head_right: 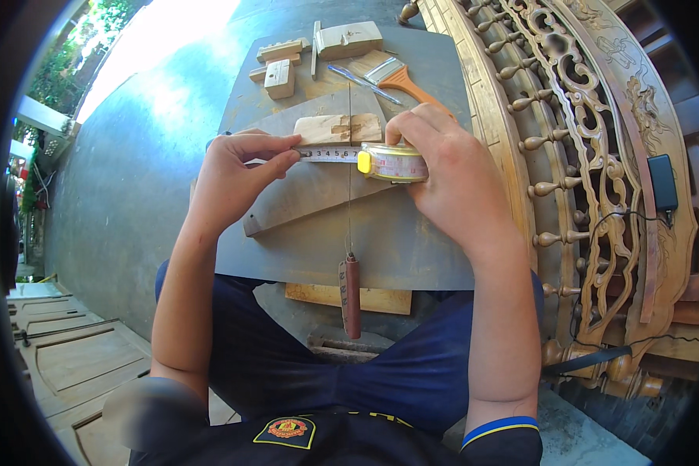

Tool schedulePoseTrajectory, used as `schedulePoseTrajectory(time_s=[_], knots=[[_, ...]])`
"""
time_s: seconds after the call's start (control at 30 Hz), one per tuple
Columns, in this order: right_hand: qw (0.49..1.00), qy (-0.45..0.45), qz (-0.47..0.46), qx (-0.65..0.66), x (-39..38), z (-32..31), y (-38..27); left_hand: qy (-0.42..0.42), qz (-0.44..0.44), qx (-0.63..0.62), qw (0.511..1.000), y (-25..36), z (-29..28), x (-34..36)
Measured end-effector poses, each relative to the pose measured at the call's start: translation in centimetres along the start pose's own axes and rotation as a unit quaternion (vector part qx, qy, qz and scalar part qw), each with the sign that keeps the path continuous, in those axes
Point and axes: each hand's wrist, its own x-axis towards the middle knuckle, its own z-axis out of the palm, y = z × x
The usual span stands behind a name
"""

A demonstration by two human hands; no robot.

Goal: Using a small saw to cut and shape a wood block, then cleaning it with a brush and measuring it with a tape measure.

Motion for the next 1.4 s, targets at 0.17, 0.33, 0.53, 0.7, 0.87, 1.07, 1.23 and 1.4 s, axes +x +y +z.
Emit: schedulePoseTrajectory(time_s=[0.17,0.33,0.53,0.7,0.87,1.07,1.23,1.4], knots=[[1.0,0.0,-0.001,-0.001,0.0,0.1,-0.2,0.011,-0.002,0.019,1.0,0.0,0.2,-0.2],[1.0,0.0,0.003,-0.001,-0.1,0.0,-0.3,0.011,-0.01,0.032,0.999,0.3,0.1,-0.3],[1.0,0.001,0.011,-0.009,-0.1,0.3,-0.3,0.021,-0.014,0.026,0.999,0.1,0.3,-0.4],[1.0,0.004,0.003,-0.011,-0.1,0.3,-0.2,0.021,-0.014,0.02,0.999,1.2,0.3,-0.4],[1.0,0.001,0.004,-0.003,-0.1,0.3,-0.3,0.015,-0.021,-0.002,1.0,0.7,0.3,-0.3],[1.0,-0.011,0.016,0.01,-0.1,0.4,-0.2,0.009,-0.031,-0.036,0.999,-0.1,0.4,-0.2],[1.0,-0.012,0.013,0.013,0.0,0.5,-0.4,0.017,-0.021,-0.04,0.999,-0.5,0.5,-0.3],[1.0,0.001,0.003,0.007,-0.2,0.6,-0.2,0.012,-0.063,-0.025,0.998,0.5,0.5,-0.3]])
